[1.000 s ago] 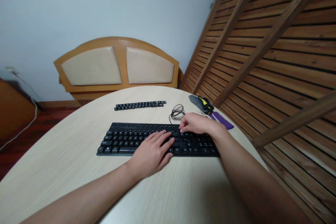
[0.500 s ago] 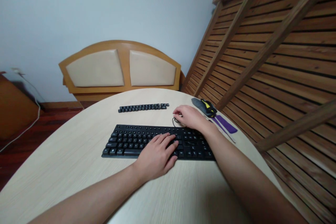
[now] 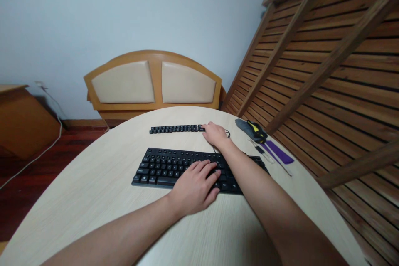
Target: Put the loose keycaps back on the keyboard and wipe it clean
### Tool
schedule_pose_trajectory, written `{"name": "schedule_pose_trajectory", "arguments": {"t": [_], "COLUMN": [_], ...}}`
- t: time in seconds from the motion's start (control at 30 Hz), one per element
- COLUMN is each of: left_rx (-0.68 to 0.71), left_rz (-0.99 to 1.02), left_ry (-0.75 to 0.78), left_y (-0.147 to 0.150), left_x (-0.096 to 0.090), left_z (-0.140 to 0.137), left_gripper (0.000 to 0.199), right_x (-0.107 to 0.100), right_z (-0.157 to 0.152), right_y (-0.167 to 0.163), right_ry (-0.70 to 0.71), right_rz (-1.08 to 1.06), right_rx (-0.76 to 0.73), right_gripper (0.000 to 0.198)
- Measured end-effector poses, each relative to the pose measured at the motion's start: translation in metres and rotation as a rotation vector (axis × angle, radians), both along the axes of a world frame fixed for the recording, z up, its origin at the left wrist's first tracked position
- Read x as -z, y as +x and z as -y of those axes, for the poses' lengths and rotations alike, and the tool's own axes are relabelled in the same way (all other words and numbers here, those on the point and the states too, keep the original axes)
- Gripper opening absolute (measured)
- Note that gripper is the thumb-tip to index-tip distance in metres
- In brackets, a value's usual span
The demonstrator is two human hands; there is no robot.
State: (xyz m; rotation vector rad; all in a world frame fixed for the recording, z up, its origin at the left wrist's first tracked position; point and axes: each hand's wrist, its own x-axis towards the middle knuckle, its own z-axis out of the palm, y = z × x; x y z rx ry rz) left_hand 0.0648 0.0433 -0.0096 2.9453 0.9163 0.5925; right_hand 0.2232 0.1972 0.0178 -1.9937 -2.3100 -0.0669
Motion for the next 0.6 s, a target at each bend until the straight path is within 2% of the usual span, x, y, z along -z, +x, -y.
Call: {"name": "schedule_pose_trajectory", "arguments": {"t": [0.17, 0.37, 0.4, 0.47, 0.6], "left_rx": [0.006, 0.01, 0.008, 0.005, -0.001], "left_rz": [0.005, 0.011, 0.013, 0.016, 0.018], "left_ry": [0.01, 0.023, 0.025, 0.025, 0.013], "left_y": [0.0, 0.0, 0.0, 0.0, 0.0], "left_x": [-0.001, -0.001, -0.001, -0.001, 0.0], "left_z": [0.0, 0.0, 0.0, 0.0, 0.0], "left_gripper": [0.044, 0.043, 0.043, 0.043, 0.044], "right_x": [-0.004, -0.015, -0.015, -0.011, 0.004], "right_z": [0.008, 0.061, 0.072, 0.089, 0.102], "right_y": [0.002, 0.021, 0.027, 0.041, 0.064], "right_ry": [0.018, 0.111, 0.113, 0.095, -0.036], "right_rz": [-0.038, -0.176, -0.221, -0.467, -0.791], "right_rx": [-0.019, -0.127, -0.166, -0.249, -0.324], "right_gripper": [0.023, 0.027, 0.027, 0.024, 0.027]}}
